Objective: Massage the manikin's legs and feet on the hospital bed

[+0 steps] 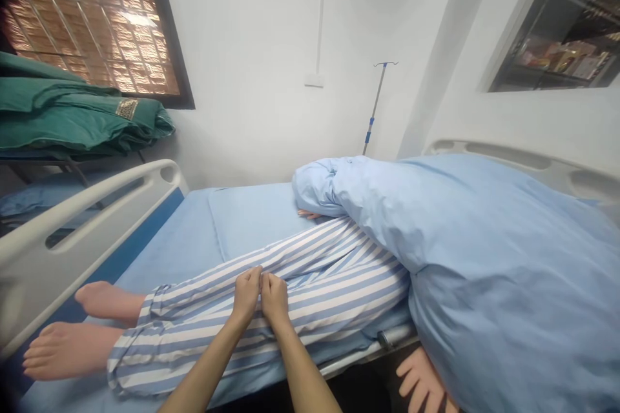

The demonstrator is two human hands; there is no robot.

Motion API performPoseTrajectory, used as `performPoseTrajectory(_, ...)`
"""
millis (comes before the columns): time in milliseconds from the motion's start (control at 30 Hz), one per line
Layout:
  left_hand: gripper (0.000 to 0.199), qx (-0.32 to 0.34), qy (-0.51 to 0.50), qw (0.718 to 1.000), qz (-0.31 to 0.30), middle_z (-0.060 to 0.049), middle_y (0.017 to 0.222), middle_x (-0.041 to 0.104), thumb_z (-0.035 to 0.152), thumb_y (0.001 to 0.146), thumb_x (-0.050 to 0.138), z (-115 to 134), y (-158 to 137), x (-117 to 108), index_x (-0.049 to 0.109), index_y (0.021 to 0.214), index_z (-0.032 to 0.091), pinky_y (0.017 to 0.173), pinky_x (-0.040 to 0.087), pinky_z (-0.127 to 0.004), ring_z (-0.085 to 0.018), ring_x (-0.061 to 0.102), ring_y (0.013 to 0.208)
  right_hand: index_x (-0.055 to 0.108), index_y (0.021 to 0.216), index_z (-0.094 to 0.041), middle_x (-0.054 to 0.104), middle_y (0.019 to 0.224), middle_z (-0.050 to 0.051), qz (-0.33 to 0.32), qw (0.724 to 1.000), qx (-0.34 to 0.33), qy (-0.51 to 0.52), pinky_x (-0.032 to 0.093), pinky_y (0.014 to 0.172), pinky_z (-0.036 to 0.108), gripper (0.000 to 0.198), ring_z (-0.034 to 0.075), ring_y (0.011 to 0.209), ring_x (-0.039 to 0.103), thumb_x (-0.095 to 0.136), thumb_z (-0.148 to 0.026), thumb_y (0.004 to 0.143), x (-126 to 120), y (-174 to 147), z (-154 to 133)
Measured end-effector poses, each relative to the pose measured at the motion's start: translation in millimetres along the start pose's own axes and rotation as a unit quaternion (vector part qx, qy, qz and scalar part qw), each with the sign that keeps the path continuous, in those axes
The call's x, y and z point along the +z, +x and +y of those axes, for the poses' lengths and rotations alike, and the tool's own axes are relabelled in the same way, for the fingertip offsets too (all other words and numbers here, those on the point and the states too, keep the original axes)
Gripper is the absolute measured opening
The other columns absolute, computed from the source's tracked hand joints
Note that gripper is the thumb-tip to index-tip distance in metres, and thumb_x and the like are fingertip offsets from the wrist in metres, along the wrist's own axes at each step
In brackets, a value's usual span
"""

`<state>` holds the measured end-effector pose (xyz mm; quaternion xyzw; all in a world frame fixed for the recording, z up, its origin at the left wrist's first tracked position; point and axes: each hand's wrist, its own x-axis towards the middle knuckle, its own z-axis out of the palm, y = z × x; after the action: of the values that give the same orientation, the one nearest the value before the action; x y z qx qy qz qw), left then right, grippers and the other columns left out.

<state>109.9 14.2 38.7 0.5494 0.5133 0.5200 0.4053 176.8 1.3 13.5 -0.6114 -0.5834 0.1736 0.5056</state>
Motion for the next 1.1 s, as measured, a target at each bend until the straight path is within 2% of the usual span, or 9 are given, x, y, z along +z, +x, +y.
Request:
performPoseTrajectory(133, 0.034, 0.014, 0.047, 0.999, -0.005, 0.001, 0.050, 0.049, 0.039, 0.072, 0.036, -10.4, -8.4, -4.0, 0.046, 0.050, 0.015, 0.050, 0.030, -0.021, -0.011, 0.041, 0.052, 0.049, 0.054, -0.016, 0.053, 0.052, 0.001, -0.001, 0.999, -0.012, -0.040, 0.024, 0.049, 0.021, 0.038, 0.010, 0.049, 0.043, 0.027, -0.030, 0.083, 2.2, -4.2, 1.0)
performPoseTrajectory(367, 0.037, 0.039, 0.055, 0.997, -0.026, -0.002, 0.055, 0.053, 0.039, 0.074, 0.033, -13.4, -10.4, -7.1, 0.051, 0.055, 0.014, 0.054, 0.032, -0.023, -0.012, 0.044, 0.055, 0.050, 0.053, -0.016, 0.051, 0.050, 0.001, -0.022, 0.999, -0.016, -0.046, 0.023, 0.048, 0.021, 0.039, 0.009, 0.047, 0.041, 0.028, -0.030, 0.082, -7.1, 1.1, -5.6)
performPoseTrajectory(467, 0.036, 0.053, 0.067, 0.996, -0.038, 0.001, 0.052, 0.048, 0.039, 0.074, 0.035, -13.8, -11.2, -6.2, 0.049, 0.053, 0.015, 0.052, 0.029, -0.021, -0.011, 0.040, 0.053, 0.048, 0.051, -0.015, 0.046, 0.047, -0.002, -0.017, 0.998, -0.035, -0.042, 0.022, 0.047, 0.020, 0.039, 0.008, 0.046, 0.037, 0.029, -0.032, 0.081, -18.3, 6.6, -6.0)
performPoseTrajectory(600, 0.038, 0.051, 0.089, 0.994, -0.035, 0.004, 0.046, 0.035, 0.040, 0.074, 0.035, -16.9, -12.6, -4.7, 0.040, 0.046, 0.015, 0.049, 0.025, -0.020, -0.008, 0.033, 0.050, 0.043, 0.047, -0.015, 0.040, 0.043, -0.003, -0.017, 0.998, -0.020, -0.049, 0.020, 0.046, 0.021, 0.042, 0.007, 0.044, 0.034, 0.028, -0.033, 0.082, -25.8, 6.7, 1.7)
performPoseTrajectory(767, 0.036, 0.042, 0.078, 0.994, -0.057, 0.004, 0.046, 0.034, 0.040, 0.072, 0.037, -16.7, -11.2, -2.0, 0.038, 0.046, 0.016, 0.049, 0.024, -0.020, -0.008, 0.032, 0.050, 0.045, 0.050, -0.015, 0.046, 0.047, -0.001, -0.018, 0.997, -0.021, -0.071, 0.021, 0.049, 0.022, 0.038, 0.008, 0.048, 0.037, 0.030, -0.031, 0.081, -23.3, -0.1, 8.0)
performPoseTrajectory(933, 0.035, 0.012, 0.030, 0.999, -0.041, 0.005, 0.044, 0.030, 0.041, 0.071, 0.036, 2.6, -7.6, 5.5, 0.031, 0.046, 0.017, 0.047, 0.024, -0.020, -0.007, 0.029, 0.047, 0.042, 0.049, -0.015, 0.040, 0.046, -0.003, -0.002, 1.000, -0.012, -0.004, 0.022, 0.047, 0.020, 0.039, 0.008, 0.046, 0.034, 0.030, -0.033, 0.081, -26.5, 1.2, 8.7)
performPoseTrajectory(1033, 0.034, 0.033, 0.011, 0.999, -0.037, 0.005, 0.044, 0.029, 0.039, 0.073, 0.035, 12.8, -8.9, 11.7, 0.030, 0.047, 0.017, 0.047, 0.025, -0.020, -0.007, 0.028, 0.047, 0.040, 0.047, -0.015, 0.037, 0.045, -0.004, -0.002, 0.999, -0.005, 0.039, 0.022, 0.046, 0.020, 0.039, 0.007, 0.046, 0.031, 0.031, -0.034, 0.080, -28.2, 3.1, 10.2)
performPoseTrajectory(1100, 0.034, 0.042, 0.027, 0.998, -0.045, 0.004, 0.045, 0.031, 0.038, 0.073, 0.034, 11.2, -12.5, 14.5, 0.032, 0.047, 0.017, 0.048, 0.025, -0.020, -0.008, 0.029, 0.047, 0.040, 0.048, -0.015, 0.037, 0.046, -0.004, -0.005, 0.998, 0.001, 0.063, 0.023, 0.045, 0.020, 0.039, 0.007, 0.046, 0.031, 0.031, -0.034, 0.080, -27.5, 2.9, 11.6)
